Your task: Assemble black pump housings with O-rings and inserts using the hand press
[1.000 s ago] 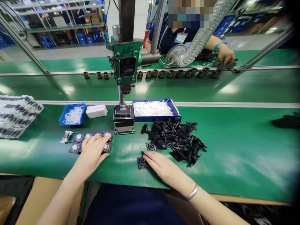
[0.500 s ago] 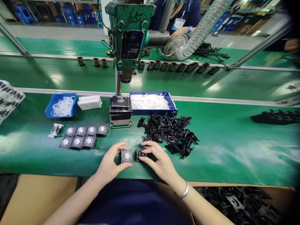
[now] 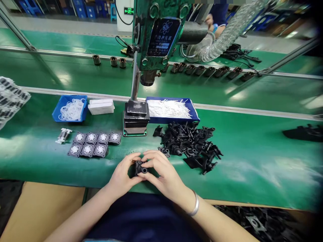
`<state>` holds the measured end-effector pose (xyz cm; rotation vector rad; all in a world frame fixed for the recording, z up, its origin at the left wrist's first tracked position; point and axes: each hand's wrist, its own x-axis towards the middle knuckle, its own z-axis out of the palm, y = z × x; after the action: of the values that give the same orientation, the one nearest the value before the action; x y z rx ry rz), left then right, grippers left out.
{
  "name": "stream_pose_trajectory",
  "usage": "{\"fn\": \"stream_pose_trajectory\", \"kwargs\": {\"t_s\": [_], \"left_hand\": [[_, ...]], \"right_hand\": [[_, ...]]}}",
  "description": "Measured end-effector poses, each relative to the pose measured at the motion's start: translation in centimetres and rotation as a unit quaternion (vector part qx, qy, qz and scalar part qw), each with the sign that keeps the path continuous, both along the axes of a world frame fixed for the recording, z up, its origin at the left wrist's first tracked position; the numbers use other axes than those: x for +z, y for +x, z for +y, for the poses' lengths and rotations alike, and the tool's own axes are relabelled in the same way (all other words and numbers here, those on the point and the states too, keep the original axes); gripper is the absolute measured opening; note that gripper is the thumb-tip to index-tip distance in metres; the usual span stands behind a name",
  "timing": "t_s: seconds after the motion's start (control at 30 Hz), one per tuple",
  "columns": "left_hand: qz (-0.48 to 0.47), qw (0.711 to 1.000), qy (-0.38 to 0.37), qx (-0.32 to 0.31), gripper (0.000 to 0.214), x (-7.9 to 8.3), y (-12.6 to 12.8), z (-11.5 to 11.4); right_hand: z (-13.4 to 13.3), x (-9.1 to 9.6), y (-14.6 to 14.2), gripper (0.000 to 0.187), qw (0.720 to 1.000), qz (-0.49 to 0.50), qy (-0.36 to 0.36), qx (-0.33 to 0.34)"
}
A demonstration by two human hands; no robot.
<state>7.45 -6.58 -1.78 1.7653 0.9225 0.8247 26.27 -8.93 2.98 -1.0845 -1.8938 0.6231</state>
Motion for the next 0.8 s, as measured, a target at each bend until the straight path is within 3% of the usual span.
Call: {"fn": "stream_pose_trajectory", "kwargs": {"t_s": [0.3, 0.5, 0.57, 0.67, 0.73, 0.8], "left_hand": [[0.026, 0.999, 0.037, -0.001, 0.063, 0.8, -0.4, 0.2], [0.027, 0.999, 0.02, 0.014, 0.061, 0.5, -0.3, -0.2], [0.029, 0.999, 0.027, 0.017, 0.06, 1.1, -0.3, -0.1], [0.024, 0.996, 0.088, 0.006, 0.05, 4.0, -0.4, 1.4], [0.009, 0.985, 0.173, 0.004, 0.041, 7.0, -0.4, 3.7], [-0.007, 0.968, 0.248, 0.025, 0.036, 9.9, -0.1, 6.9]], "right_hand": [[0.1, -0.6, 0.1, 0.014, 0.996, 0.018, -0.079, 0.031], [-0.1, -1.2, -0.1, 0.012, 0.997, 0.032, -0.069, 0.027], [0.0, -0.8, 0.1, 0.014, 0.997, 0.024, -0.07, 0.036], [1.5, 2.0, 1.5, 0.027, 0.997, -0.017, -0.045, 0.053], [3.7, 5.5, 2.9, 0.032, 0.998, -0.048, 0.038, 0.01], [6.9, 10.3, 4.4, 0.031, 0.982, -0.045, 0.167, -0.075]]}}
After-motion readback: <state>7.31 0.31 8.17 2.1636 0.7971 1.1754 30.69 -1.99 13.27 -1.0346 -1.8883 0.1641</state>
